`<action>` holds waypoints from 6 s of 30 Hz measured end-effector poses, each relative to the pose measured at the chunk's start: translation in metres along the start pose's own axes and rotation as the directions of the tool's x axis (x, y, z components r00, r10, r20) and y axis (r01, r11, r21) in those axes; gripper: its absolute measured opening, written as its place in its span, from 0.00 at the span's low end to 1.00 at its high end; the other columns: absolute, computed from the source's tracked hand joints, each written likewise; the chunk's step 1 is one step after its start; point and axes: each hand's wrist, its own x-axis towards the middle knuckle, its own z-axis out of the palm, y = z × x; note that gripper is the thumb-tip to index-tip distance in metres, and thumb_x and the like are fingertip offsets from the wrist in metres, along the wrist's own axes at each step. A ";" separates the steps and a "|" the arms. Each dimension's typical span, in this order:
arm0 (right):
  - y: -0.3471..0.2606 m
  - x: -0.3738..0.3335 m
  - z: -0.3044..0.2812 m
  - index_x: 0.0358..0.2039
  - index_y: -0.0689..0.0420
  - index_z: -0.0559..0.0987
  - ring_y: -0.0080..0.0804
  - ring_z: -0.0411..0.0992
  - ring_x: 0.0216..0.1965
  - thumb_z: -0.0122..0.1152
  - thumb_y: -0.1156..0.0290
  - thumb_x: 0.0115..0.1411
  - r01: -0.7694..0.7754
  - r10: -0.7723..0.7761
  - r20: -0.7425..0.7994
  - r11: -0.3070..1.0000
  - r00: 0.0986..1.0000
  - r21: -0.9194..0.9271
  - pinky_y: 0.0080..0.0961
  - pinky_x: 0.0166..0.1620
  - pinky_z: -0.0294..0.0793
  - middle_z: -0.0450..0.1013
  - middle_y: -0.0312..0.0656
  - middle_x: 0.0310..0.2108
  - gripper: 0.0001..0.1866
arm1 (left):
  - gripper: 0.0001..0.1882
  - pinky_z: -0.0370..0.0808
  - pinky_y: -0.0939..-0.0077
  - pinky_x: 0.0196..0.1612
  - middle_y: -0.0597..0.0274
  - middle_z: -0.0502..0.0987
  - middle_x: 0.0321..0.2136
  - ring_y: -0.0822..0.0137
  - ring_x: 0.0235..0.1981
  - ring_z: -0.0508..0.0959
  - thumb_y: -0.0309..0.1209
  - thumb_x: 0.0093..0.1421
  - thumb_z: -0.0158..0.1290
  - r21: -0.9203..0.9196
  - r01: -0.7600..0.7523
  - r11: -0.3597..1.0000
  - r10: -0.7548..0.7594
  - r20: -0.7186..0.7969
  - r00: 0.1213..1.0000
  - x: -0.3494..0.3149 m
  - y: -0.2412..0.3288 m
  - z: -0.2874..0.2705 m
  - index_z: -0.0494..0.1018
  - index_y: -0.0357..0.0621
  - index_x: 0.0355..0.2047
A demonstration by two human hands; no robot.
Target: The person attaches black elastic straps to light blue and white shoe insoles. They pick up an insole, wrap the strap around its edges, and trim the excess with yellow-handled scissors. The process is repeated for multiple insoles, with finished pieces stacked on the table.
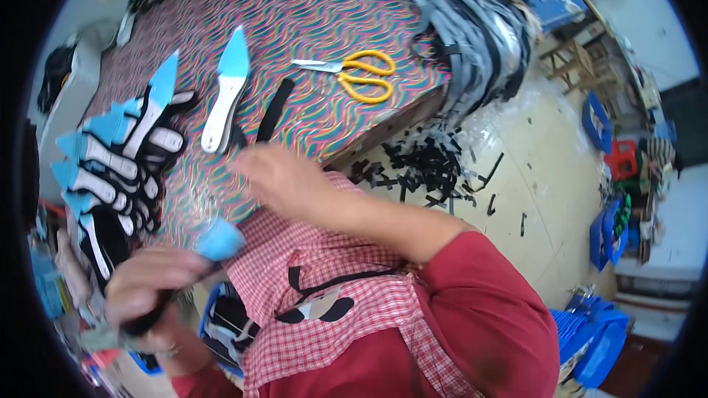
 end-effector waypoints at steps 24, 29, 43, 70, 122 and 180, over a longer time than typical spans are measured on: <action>0.126 -0.063 -0.237 0.37 0.61 0.78 0.27 0.71 0.31 0.56 0.67 0.61 -0.456 0.403 -0.319 0.883 0.858 -0.109 0.22 0.38 0.70 0.74 0.40 0.29 0.10 | 0.11 0.71 0.63 0.37 0.49 0.74 0.33 0.52 0.34 0.75 0.24 0.53 0.56 0.887 0.246 0.391 -0.593 0.038 0.804 0.031 -0.185 0.028 0.72 0.37 0.38; 0.207 -0.039 -0.304 0.34 0.61 0.79 0.39 0.74 0.32 0.56 0.63 0.59 -0.513 0.311 -0.669 0.850 0.675 -0.122 0.30 0.36 0.71 0.75 0.48 0.29 0.13 | 0.10 0.74 0.64 0.32 0.57 0.73 0.32 0.54 0.30 0.77 0.31 0.55 0.57 0.458 0.372 0.807 -0.583 0.518 0.626 0.065 -0.147 0.065 0.75 0.45 0.37; 0.305 0.064 -0.395 0.43 0.57 0.71 0.17 0.68 0.21 0.53 0.65 0.64 -0.135 0.550 -0.584 0.786 0.597 0.603 0.15 0.23 0.68 0.72 0.37 0.28 0.11 | 0.16 0.75 0.68 0.37 0.55 0.75 0.36 0.55 0.35 0.78 0.28 0.53 0.59 0.560 0.157 0.813 -0.470 0.473 0.745 0.165 -0.170 0.097 0.75 0.43 0.44; -0.173 -0.299 -0.432 0.36 0.59 0.76 0.09 0.55 0.17 0.53 0.61 0.63 -0.660 0.108 -0.987 0.734 -0.123 0.163 0.11 0.18 0.49 0.70 0.29 0.23 0.13 | 0.45 0.50 0.45 0.63 0.46 0.53 0.64 0.45 0.65 0.52 0.47 0.50 0.61 0.419 -0.402 0.814 0.114 0.563 0.819 0.337 -0.258 0.311 0.54 0.45 0.63; -0.236 -0.545 -0.387 0.43 0.60 0.73 0.10 0.54 0.15 0.52 0.63 0.65 -0.452 0.077 -0.776 0.776 -0.625 0.441 0.06 0.17 0.50 0.74 0.34 0.38 0.14 | 0.31 0.72 0.60 0.29 0.58 0.70 0.21 0.66 0.23 0.73 0.54 0.60 0.47 0.587 -0.038 0.809 -0.118 0.225 0.967 0.692 -0.319 0.057 0.69 0.37 0.49; 0.081 -0.130 -0.153 0.46 0.62 0.75 0.33 0.71 0.48 0.57 0.69 0.60 -0.317 0.516 0.376 0.820 0.770 -0.477 0.24 0.50 0.67 0.74 0.46 0.44 0.16 | 0.17 0.70 0.66 0.52 0.51 0.76 0.43 0.54 0.47 0.74 0.23 0.51 0.57 0.287 0.842 0.456 -0.704 -0.463 0.539 -0.212 -0.027 0.050 0.75 0.39 0.43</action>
